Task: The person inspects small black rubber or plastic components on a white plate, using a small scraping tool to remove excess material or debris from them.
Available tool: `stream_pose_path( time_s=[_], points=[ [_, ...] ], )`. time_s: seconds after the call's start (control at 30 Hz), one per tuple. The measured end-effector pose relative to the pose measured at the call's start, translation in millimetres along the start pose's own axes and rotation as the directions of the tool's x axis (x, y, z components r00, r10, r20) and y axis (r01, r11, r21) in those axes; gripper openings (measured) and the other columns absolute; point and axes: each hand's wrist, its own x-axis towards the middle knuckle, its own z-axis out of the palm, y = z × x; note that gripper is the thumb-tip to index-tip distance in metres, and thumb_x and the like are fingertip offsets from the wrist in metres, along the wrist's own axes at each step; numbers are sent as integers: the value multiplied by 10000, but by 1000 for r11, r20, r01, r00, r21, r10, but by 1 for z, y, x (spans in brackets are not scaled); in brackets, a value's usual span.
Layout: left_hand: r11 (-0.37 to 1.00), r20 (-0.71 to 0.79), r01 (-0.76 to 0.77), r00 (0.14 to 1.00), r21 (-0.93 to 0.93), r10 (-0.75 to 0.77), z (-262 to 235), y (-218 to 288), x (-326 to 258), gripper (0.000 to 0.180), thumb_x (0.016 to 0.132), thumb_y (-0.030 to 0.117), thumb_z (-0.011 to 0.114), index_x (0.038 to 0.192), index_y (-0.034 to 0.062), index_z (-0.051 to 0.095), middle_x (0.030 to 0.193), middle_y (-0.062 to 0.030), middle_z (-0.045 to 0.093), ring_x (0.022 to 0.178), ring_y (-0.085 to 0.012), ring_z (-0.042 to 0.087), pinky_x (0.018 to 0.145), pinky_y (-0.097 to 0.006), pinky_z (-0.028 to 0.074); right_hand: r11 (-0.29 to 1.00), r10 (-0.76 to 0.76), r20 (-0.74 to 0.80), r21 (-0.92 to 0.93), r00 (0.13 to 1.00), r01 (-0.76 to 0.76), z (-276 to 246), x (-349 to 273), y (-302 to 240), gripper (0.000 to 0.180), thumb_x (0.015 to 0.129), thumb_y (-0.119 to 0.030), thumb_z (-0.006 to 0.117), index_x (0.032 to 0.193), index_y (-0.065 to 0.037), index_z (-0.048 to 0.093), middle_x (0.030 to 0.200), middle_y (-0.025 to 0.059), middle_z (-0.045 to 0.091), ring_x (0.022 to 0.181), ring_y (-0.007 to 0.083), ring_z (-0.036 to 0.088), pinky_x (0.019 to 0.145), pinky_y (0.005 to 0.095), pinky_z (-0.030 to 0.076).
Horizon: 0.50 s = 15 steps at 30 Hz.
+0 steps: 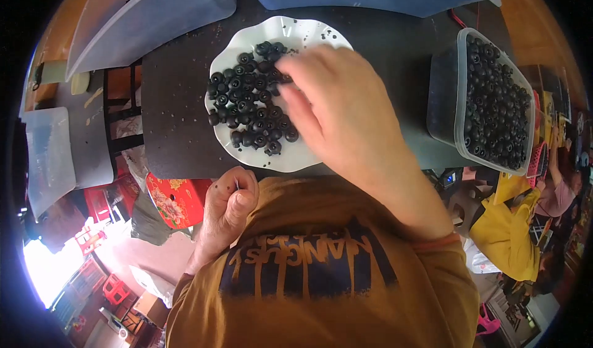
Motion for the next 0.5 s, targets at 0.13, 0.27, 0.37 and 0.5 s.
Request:
stream_pose_path(
  time_s=[0.13, 0.27, 0.37, 0.5],
  points=[
    [999, 34, -2, 999, 33, 1, 5, 9, 10, 441, 868, 435, 520, 736, 19, 452, 586, -33, 390, 557, -113, 354, 498, -262, 345, 994, 69, 203, -102, 977, -49, -4, -24, 3, 206, 731, -74, 623, 930, -39, 581, 891, 87, 559, 849, 272, 517, 757, 361, 391],
    [998, 60, -45, 997, 42, 42, 14, 18, 12, 412, 878, 405, 517, 745, 17, 468, 597, -47, 413, 555, -124, 376, 504, -266, 353, 986, 54, 215, -166, 975, -18, 5, -25, 12, 181, 703, -53, 627, 877, -45, 577, 866, 75, 553, 831, 267, 517, 752, 362, 388],
    [997, 54, -44, 998, 58, 41, 14, 20, 10, 411, 874, 404, 522, 739, 18, 473, 602, -52, 425, 556, -126, 389, 509, -267, 358, 995, -16, 135, -92, 991, 28, 12, -24, 19, 107, 701, -43, 613, 793, -49, 558, 782, 72, 525, 762, 258, 529, 731, 379, 401],
    [999, 22, -1, 1000, 46, 0, 10, 22, 7, 407, 870, 400, 530, 736, 20, 476, 601, -51, 431, 558, -127, 400, 514, -266, 363, 998, -6, 32, -61, 999, 8, 10, -23, 19, 133, 714, -61, 633, 830, -31, 576, 782, 75, 532, 722, 224, 554, 698, 329, 434]
  ],
)
